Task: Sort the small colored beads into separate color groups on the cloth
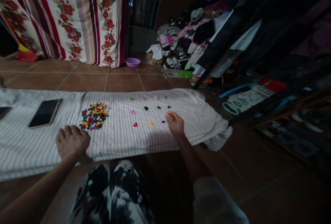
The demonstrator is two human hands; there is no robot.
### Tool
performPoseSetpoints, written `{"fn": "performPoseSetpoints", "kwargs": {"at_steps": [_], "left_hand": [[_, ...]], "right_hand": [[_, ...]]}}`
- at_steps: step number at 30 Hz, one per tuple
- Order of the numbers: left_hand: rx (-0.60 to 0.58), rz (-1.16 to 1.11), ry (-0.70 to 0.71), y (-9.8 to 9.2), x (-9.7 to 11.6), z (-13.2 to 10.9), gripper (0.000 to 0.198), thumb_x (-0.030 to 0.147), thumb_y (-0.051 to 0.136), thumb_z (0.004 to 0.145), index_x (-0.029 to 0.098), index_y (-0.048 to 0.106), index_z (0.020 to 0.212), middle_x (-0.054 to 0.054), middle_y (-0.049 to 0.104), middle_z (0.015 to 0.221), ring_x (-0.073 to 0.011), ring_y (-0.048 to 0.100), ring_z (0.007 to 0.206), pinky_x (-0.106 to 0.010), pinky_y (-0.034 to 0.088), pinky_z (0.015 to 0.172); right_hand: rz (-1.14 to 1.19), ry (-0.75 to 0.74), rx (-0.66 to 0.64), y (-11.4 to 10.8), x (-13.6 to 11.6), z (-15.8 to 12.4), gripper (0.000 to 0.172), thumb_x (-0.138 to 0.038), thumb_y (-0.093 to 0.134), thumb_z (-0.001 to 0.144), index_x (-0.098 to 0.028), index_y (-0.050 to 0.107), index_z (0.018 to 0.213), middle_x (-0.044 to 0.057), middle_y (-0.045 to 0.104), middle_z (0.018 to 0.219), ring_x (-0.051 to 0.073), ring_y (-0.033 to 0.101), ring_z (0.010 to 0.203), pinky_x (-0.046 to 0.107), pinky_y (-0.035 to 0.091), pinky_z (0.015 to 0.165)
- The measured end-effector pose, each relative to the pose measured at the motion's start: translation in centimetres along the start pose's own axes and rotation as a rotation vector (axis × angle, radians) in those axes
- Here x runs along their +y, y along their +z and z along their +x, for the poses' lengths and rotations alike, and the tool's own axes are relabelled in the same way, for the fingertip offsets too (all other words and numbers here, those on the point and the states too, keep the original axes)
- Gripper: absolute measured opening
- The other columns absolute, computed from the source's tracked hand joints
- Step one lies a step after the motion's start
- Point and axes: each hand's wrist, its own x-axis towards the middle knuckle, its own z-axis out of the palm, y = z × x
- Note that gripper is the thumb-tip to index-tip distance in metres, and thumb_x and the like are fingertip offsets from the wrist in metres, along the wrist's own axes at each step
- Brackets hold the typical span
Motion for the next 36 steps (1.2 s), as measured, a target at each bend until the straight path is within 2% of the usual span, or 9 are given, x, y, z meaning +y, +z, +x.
{"fn": "performPoseSetpoints", "kwargs": {"at_steps": [4,10,14,18,24,27,31,36], "left_hand": [[-0.013,-0.027,-0.014,-0.1,0.1,0.0,0.048,0.028,0.034,0.084,0.000,0.056,0.118,-0.031,0.056,0.120,-0.0432,0.044,0.127,-0.057,0.039,0.096],[-0.014,-0.038,-0.022,-0.3,0.1,-0.1,0.050,0.030,0.032,0.086,0.001,0.054,0.120,-0.031,0.055,0.123,-0.0432,0.041,0.131,-0.058,0.036,0.101],[-0.033,-0.032,-0.033,-0.2,0.1,0.0,0.050,0.031,0.030,0.087,0.002,0.054,0.120,-0.030,0.055,0.124,-0.0428,0.039,0.133,-0.057,0.035,0.103],[-0.045,-0.019,-0.034,0.0,0.0,0.0,0.052,0.033,0.026,0.088,0.001,0.054,0.117,-0.029,0.054,0.124,-0.0426,0.038,0.133,-0.055,0.034,0.105],[-0.045,-0.032,-0.032,0.1,-0.1,0.0,0.050,0.030,0.033,0.085,0.001,0.054,0.120,-0.030,0.055,0.123,-0.0429,0.042,0.129,-0.057,0.036,0.100],[-0.018,-0.014,-0.020,0.1,-0.2,-0.1,0.049,0.031,0.029,0.087,0.003,0.054,0.119,-0.029,0.055,0.122,-0.0418,0.042,0.129,-0.057,0.037,0.100],[-0.017,0.007,-0.022,0.2,-0.1,-0.1,0.050,0.033,0.025,0.089,0.003,0.055,0.115,-0.028,0.056,0.120,-0.0406,0.043,0.128,-0.054,0.037,0.100],[-0.008,0.014,-0.030,0.3,-0.1,-0.1,0.049,0.031,0.026,0.088,0.003,0.055,0.116,-0.028,0.056,0.122,-0.0396,0.043,0.128,-0.053,0.037,0.101]], "right_hand": [[0.002,-0.076,-0.129,0.9,-1.5,-1.3,0.029,-0.041,0.055,0.080,-0.019,0.072,0.088,0.007,0.070,0.084,0.018,0.062,0.074,0.031,0.051,0.072],[-0.171,-0.161,-0.244,2.8,-2.3,-3.6,0.023,-0.027,0.051,0.082,-0.022,0.073,0.088,0.005,0.069,0.082,0.019,0.062,0.076,0.031,0.051,0.075],[-0.262,-0.204,-0.265,3.6,-1.9,-4.3,0.029,-0.018,0.048,0.081,-0.022,0.074,0.092,0.006,0.070,0.086,0.020,0.063,0.082,0.033,0.052,0.081],[-0.220,-0.225,-0.266,3.7,-1.8,-4.6,0.035,-0.015,0.044,0.080,-0.020,0.073,0.097,0.008,0.071,0.094,0.021,0.064,0.090,0.035,0.052,0.087],[-0.186,-0.180,-0.238,3.5,-1.3,-4.8,0.041,-0.017,0.041,0.082,-0.020,0.070,0.111,0.008,0.071,0.102,0.021,0.065,0.096,0.037,0.053,0.091],[-0.196,-0.203,-0.254,3.5,-1.2,-4.9,0.038,-0.022,0.045,0.085,-0.019,0.070,0.113,0.010,0.069,0.105,0.022,0.064,0.097,0.038,0.053,0.091],[-0.249,-0.210,-0.245,4.5,-2.0,-5.1,0.033,-0.035,0.055,0.087,-0.020,0.068,0.114,0.010,0.066,0.101,0.021,0.062,0.087,0.037,0.053,0.086],[-0.317,-0.232,-0.240,6.2,-3.1,-5.0,0.019,-0.033,0.057,0.088,-0.020,0.070,0.093,0.008,0.061,0.090,0.021,0.059,0.084,0.033,0.050,0.083]]}}
